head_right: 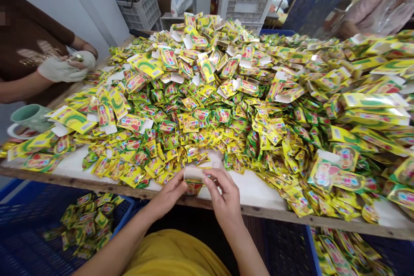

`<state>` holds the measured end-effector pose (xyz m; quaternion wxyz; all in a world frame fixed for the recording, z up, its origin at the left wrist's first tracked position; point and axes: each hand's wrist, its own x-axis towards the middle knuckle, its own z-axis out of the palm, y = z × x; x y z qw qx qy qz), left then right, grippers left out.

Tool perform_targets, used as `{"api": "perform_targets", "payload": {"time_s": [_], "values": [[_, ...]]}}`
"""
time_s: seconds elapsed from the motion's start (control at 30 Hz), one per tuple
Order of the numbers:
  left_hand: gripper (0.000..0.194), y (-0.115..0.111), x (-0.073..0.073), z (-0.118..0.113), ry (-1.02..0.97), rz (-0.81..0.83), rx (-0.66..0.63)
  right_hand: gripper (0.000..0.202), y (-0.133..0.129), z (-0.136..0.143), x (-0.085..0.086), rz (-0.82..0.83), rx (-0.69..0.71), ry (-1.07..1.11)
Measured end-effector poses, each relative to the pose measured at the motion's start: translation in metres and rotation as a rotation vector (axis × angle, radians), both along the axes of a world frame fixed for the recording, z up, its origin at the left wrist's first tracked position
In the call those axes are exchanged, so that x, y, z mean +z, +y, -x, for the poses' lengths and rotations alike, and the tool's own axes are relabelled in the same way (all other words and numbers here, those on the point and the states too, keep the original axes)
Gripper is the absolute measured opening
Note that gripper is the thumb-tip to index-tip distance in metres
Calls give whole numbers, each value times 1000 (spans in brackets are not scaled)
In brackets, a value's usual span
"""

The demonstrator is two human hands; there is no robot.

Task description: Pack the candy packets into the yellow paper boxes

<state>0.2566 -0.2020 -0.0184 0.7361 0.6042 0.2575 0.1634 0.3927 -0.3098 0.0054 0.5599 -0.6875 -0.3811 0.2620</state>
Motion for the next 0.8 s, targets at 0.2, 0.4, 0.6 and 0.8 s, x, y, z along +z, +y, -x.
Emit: {"api": "perform_targets", "payload": {"time_s": [0.2, 0.4, 0.6, 0.8], "values": [[30, 10, 12, 8, -44, 337, -14, 22, -3, 1, -6, -20, 31, 810], [34, 6, 24, 3, -57, 466, -19, 17, 6, -4, -3, 138, 138, 690], [16, 6, 16, -8, 23, 116, 316, 17, 25, -3, -8, 13, 11, 271], [16, 18, 1, -16, 49, -129, 291, 23, 25, -5, -13, 26, -37, 463]]}}
